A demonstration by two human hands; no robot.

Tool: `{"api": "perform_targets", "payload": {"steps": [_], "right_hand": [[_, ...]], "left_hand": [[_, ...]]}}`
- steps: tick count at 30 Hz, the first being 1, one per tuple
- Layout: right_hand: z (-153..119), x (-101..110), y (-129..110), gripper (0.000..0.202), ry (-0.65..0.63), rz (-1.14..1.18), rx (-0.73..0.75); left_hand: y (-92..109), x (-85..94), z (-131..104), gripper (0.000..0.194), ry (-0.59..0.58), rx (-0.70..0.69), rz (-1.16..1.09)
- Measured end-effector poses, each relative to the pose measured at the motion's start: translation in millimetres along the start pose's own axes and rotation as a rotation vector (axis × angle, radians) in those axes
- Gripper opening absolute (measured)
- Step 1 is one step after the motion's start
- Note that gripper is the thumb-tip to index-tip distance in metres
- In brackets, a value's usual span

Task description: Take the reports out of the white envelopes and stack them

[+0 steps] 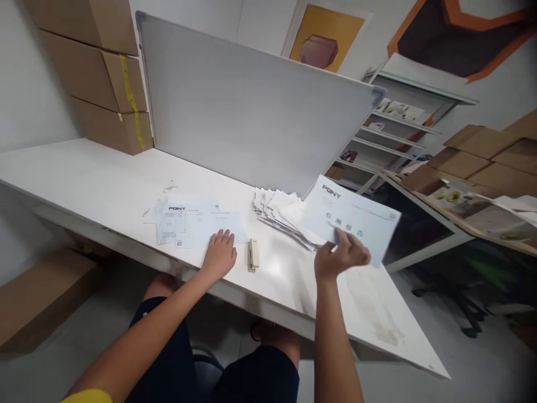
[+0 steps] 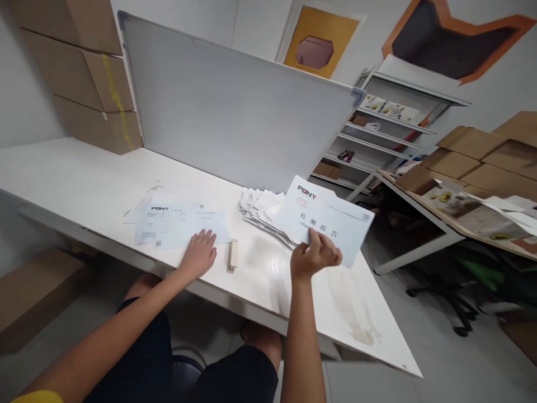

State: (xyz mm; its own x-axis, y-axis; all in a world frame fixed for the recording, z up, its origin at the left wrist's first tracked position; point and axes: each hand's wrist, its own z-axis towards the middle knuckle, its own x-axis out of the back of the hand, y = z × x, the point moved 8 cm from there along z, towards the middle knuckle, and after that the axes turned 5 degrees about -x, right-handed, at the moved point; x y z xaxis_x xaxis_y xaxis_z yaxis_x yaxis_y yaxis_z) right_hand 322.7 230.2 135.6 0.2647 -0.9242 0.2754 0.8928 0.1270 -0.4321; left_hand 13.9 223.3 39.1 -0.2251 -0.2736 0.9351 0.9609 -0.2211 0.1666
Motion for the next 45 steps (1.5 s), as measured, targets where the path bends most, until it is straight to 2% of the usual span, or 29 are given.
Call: {"api": "perform_targets", "payload": {"steps": [2,5,7,9,11,13,17,19,20,21,23,26,28,30,36,38,40,43,45], "right_hand": [[1,-51,3,0.033,-0.210,-0.032,0.031],[-24,-115,11,0.031,-0.581,-0.054,0.131],[-46,-137,16,0.039,-0.734,-0.048,0.204],[-59,-142,17,0.045,-0.765,-0.018,0.267],[-63,-137,14,0.046,-0.739,0.038,0.297],[-64,-129,12,0.044,-0.727,0.088,0.292],[-65,-112,14,0.038,-0.705,0.106,0.220],[-68,-103,16,0.037,-0.689,0.118,0.215],[-69,-100,17,0.036,-0.684,0.132,0.216],[-70,-97,18,0.035,-0.680,0.146,0.211],[-70,-96,23,0.034,-0.673,0.162,0.175],[-70,-101,31,0.033,-0.701,0.146,0.117],[-71,-104,33,0.033,-0.735,0.138,0.104],[-72,-106,35,0.033,-0.752,0.138,0.094],[-71,-104,37,0.034,-0.769,0.143,0.026],[-66,-101,32,0.034,-0.765,0.167,0.002],[-58,-89,23,0.034,-0.726,0.222,-0.044],[-64,-53,13,0.038,-0.672,0.348,-0.277],[-100,-27,8,0.046,-0.760,0.503,-0.566]], "left_hand": [[0,1.5,-3,0.050,-0.003,-0.001,-0.001],[-2,3.1,-4,0.049,-0.010,0.006,0.005],[-3,2.7,-3,0.049,-0.010,0.005,0.001],[-2,1.9,-1,0.049,-0.012,-0.002,-0.014],[-1,2.6,0,0.049,-0.013,-0.003,-0.040],[1,9.7,-4,0.049,0.038,0.000,-0.074],[3,43.1,-35,0.047,0.302,-0.132,-0.171],[-11,57.1,-58,0.045,0.387,-0.158,-0.168],[-25,61.8,-68,0.044,0.402,-0.116,-0.137],[-41,64.7,-77,0.045,0.395,-0.046,-0.093],[-73,64.8,-89,0.046,0.311,0.078,-0.019],[-93,57.9,-103,0.044,0.150,0.030,-0.001],[-92,58.1,-112,0.043,0.130,-0.030,0.001],[-89,62.9,-122,0.040,0.166,-0.048,0.003],[-94,79.4,-134,0.028,0.289,0.029,-0.072],[-96,85.2,-140,0.024,0.387,0.039,-0.175],[-95,94.7,-153,0.019,0.546,0.024,-0.291],[-80,111.5,-179,0.016,0.766,-0.046,-0.389],[-66,121.0,-193,0.018,0.839,-0.077,-0.407]]}}
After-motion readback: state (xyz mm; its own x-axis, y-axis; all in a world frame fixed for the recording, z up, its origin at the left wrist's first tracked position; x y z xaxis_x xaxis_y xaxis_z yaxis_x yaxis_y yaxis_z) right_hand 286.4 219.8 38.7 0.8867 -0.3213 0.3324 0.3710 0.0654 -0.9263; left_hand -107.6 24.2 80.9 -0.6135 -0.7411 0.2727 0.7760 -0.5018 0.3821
